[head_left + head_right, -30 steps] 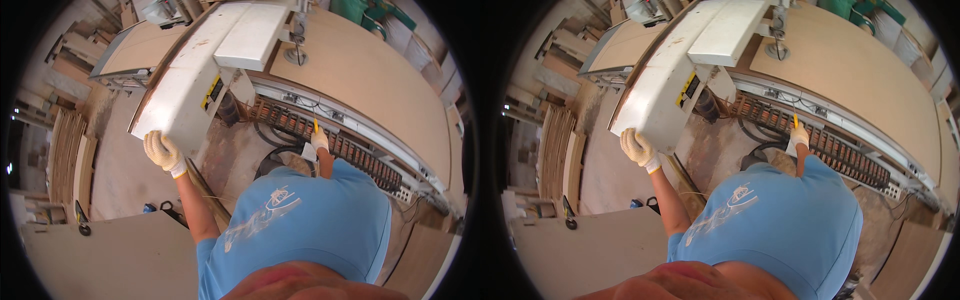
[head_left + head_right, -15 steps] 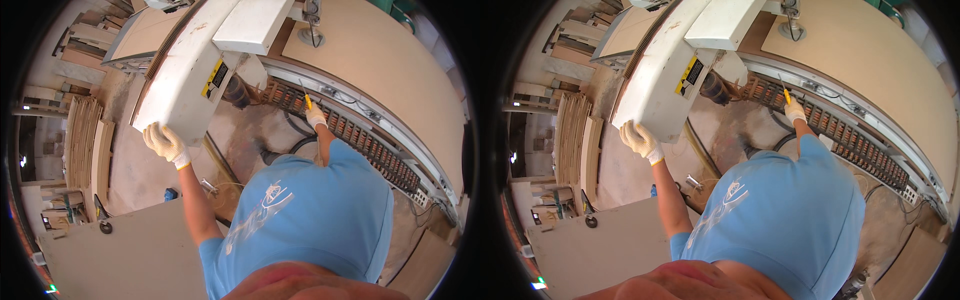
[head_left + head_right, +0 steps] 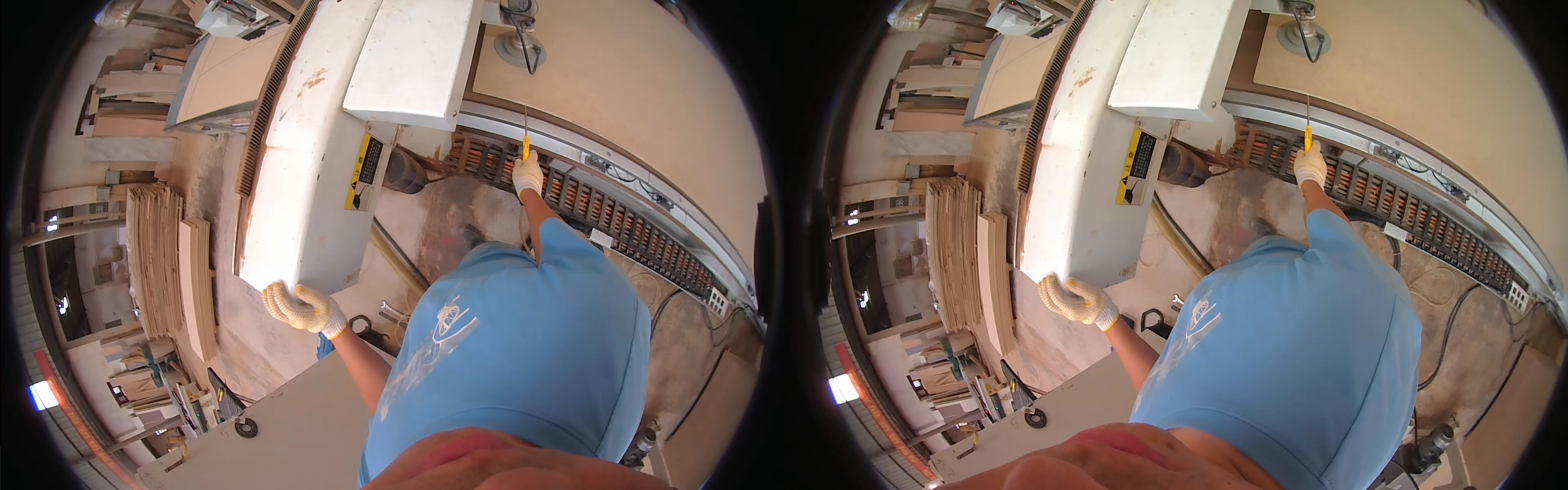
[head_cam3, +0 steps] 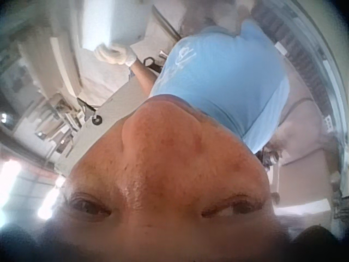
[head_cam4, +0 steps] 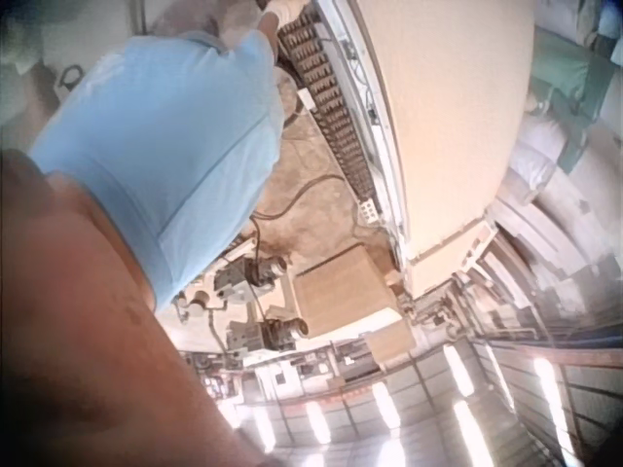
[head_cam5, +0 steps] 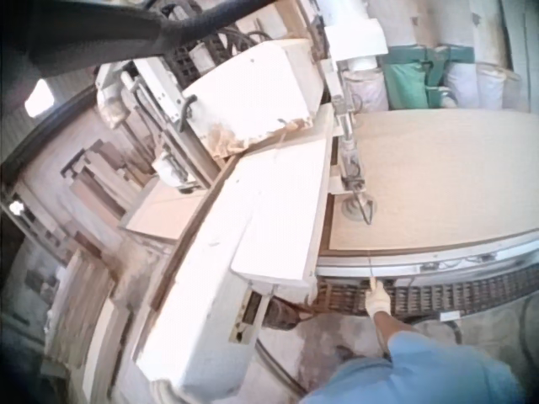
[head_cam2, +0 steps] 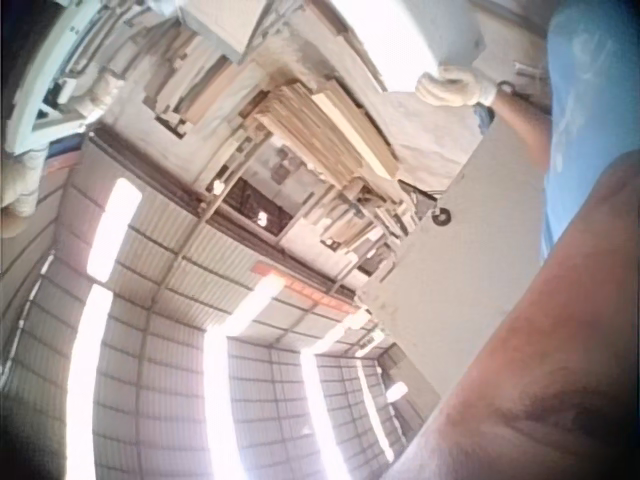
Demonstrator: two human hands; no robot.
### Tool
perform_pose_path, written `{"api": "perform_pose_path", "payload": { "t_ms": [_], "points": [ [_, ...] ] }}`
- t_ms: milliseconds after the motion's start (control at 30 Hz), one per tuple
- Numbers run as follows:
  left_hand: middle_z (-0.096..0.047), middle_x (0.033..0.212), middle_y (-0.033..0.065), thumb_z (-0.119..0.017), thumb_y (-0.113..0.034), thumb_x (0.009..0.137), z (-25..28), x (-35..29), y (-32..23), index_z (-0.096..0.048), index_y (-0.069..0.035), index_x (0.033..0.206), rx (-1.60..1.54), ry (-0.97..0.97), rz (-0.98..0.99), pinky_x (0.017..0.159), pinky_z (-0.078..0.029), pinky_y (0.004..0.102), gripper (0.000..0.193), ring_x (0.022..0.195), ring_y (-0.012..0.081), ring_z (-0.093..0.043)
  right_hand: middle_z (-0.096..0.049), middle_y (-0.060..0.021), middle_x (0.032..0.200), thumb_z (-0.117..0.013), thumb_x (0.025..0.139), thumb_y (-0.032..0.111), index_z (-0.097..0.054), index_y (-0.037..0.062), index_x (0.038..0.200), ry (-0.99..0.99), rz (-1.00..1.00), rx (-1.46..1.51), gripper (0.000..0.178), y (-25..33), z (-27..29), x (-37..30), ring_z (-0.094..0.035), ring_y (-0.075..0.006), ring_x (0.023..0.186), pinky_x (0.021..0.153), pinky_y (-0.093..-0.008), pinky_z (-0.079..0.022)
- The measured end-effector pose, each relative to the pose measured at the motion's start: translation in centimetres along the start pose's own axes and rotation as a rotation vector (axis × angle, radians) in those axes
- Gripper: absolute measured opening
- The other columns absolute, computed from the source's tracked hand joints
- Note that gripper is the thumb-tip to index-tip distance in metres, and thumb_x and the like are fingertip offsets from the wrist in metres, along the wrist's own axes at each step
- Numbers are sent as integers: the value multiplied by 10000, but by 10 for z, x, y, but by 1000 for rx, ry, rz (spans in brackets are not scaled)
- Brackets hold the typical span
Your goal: The person operates a CNC machine control panel, then uses a yellow tool to scrape or clean a machine component. They lift and move several large wood panels, placing them on a table and stacking them. The person also handles a long thin wood strip and places it on a frame.
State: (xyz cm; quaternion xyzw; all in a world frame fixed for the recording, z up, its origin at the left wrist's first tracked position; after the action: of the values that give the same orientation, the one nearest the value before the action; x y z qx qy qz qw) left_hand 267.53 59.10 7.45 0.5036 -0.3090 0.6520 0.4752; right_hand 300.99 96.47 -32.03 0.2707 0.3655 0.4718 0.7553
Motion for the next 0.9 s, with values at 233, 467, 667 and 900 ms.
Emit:
{"api": "perform_pose_path", "payload": {
  "t_ms": [233,467,667,900],
  "points": [
    [-595,1351,231,-543,-138,1059,-12,-3,-4,-632,96,1238,54,-61,121,1120,-434,477,307,1307,380,-540,-704,-290,1145,-593,985,295,-503,64,1328,96,133,-62,422,19,4,14,-676,-480,1070,917,-554,-537],
    [-660,1229,233,-597,-158,1014,-13,3,-4,-680,74,1147,-17,-187,205,1100,-440,506,280,1246,405,-574,-687,-301,1182,-600,989,266,-520,44,1309,174,177,-17,398,-13,35,16,-631,-508,1126,951,-552,-502],
    [-676,1219,217,-612,-154,976,-13,3,4,-705,24,1128,24,-195,200,1095,-455,494,252,1249,411,-595,-688,-310,1199,-616,949,208,-498,30,1417,164,240,-51,513,-31,29,27,-656,-487,1125,978,-515,-517],
    [-677,1183,208,-636,-160,954,-13,7,14,-706,3,1123,45,-215,84,1075,-466,496,245,1196,420,-606,-664,-327,1240,-596,953,212,-540,-18,1339,250,389,10,453,-17,21,31,-636,-494,1163,999,-512,-502]
  ]
}}
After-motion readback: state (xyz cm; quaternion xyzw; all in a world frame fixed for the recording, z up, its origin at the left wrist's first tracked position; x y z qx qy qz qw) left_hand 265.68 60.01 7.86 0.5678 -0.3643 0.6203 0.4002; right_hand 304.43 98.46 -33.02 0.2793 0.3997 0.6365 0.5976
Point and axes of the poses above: each hand's wrist, its own x-axis towards the middle knuckle, its own z-axis out of the back of the hand, y = z × x, the point moved 5 cm from there along x, towards the middle knuckle
